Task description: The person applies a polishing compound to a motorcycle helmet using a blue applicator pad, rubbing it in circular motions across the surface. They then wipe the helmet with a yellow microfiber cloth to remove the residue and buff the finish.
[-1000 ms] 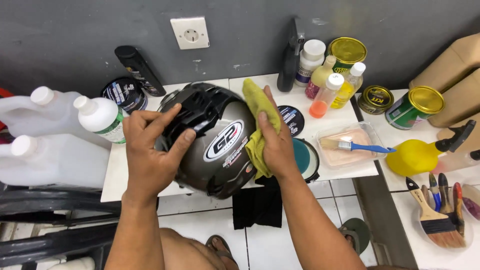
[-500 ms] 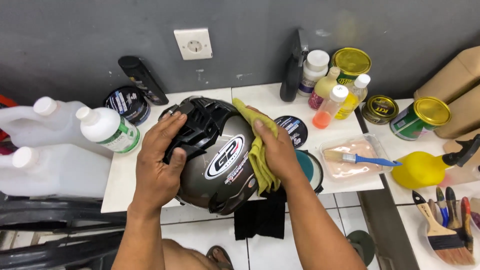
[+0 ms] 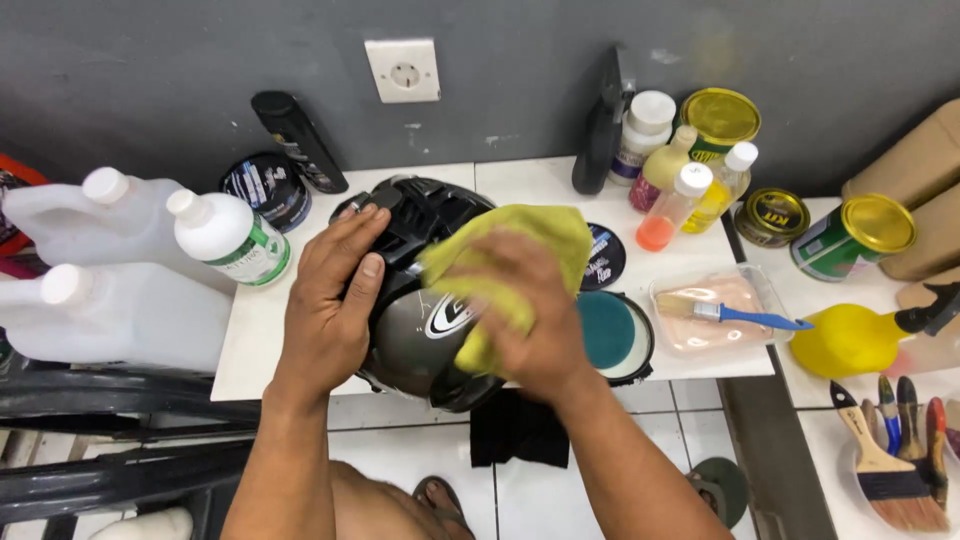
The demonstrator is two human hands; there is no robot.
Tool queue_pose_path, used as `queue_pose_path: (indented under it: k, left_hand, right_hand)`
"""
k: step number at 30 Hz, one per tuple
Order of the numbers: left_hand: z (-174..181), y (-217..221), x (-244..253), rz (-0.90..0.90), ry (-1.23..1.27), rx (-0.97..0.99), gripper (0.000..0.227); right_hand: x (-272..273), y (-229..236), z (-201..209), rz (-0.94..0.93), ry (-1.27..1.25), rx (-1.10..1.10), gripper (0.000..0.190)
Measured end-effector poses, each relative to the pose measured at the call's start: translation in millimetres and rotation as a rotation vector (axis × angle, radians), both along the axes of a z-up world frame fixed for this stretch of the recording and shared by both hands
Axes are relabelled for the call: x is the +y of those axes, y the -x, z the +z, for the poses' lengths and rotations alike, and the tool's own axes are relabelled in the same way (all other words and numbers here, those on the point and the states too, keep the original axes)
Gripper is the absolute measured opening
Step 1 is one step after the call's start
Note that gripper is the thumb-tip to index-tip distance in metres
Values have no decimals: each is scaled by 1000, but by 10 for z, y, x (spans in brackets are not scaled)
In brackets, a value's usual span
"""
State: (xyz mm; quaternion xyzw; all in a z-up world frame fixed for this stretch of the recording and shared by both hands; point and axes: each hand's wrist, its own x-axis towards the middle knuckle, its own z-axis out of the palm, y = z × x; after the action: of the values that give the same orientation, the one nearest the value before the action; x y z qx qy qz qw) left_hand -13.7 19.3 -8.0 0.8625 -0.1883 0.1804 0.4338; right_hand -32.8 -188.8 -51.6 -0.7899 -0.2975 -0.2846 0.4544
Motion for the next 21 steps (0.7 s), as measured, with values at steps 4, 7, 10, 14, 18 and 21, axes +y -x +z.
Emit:
queue_pose_path:
  k: [4,7,10,14,18,21]
  left_hand:
    - [38,40,59,-39,4,170,42]
    - [134,57,73,-70,24,265,44]
    - [102,35,94,-109,-5,271,45]
    - [10,-7,162,-136,-53,171,44]
    - [44,14,183,-155,-38,228,46]
    - [68,15,165,-168,-52,242,47]
  right_hand:
    - [90,131,5,-137,-88,37,25]
    - [286,395,-49,-30,301,-236,35]
    - [279,378,5,-1,408,-356,29]
    - [248,199,264,-316,31,-100,15]
    - [404,340,51,-104,245,-341,27]
    - [363,301,140,-109,390,-334,21]
